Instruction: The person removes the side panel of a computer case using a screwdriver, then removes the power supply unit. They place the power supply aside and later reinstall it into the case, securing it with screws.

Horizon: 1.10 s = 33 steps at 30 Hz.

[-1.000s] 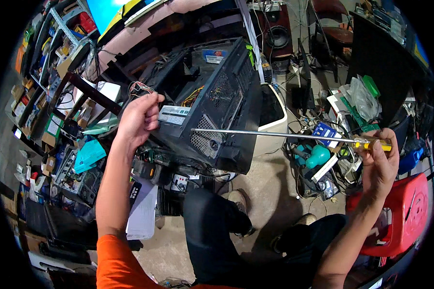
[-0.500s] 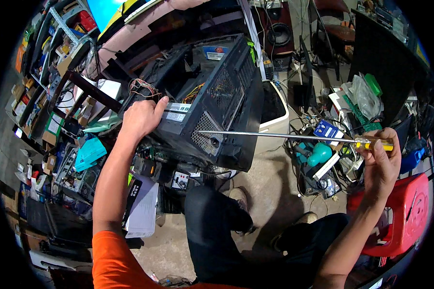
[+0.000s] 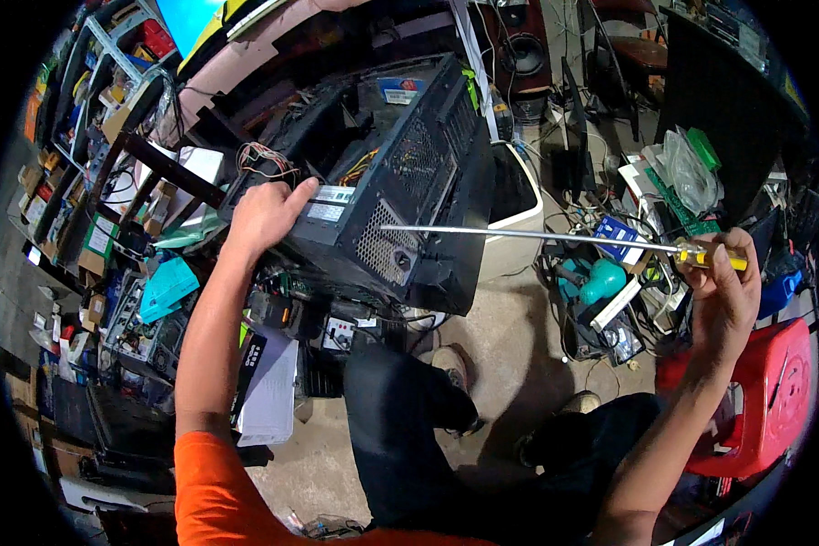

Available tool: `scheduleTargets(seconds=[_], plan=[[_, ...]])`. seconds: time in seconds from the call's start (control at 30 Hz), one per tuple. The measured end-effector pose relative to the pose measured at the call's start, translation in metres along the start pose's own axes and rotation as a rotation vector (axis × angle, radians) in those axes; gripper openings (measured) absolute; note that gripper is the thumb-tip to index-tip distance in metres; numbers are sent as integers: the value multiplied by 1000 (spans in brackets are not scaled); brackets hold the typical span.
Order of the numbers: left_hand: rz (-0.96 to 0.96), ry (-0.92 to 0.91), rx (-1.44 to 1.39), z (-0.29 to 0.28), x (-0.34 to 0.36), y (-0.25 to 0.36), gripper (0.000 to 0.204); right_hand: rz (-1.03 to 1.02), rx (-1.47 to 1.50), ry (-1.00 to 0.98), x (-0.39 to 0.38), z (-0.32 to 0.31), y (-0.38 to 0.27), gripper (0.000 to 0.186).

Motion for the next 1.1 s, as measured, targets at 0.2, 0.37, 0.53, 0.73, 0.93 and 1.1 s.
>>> scheduleTargets(seconds=[0.2, 0.37, 0.53, 0.73, 0.93, 1.1], plan=[[98, 87, -112, 9, 6, -19, 58, 41, -30, 228, -2, -24, -15, 22], [271, 407, -387, 9, -4, -32, 36, -105, -89, 256, -9, -73, -33, 21], [274, 397, -699, 7, -72, -26, 27, 65, -178, 288, -79, -118, 21, 11], [-3, 199, -875, 71, -177, -37, 19, 652, -96, 531, -235, -126, 188, 21], [-127, -62, -936, 115, -221, -23, 19, 1045, 315, 654, -340, -114, 354, 16], [124, -259, -846, 119, -202, 9, 16, 1101, 138, 242, -399, -157, 423, 19]])
Point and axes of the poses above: each hand's wrist, its own x-axis towards the middle knuckle, its own z-axis out of the palm, y = z × x, the point moved 3 cm from there along x, towards the middle knuckle, and after that the axes turned 14 degrees about -x, right-handed, at the moved point
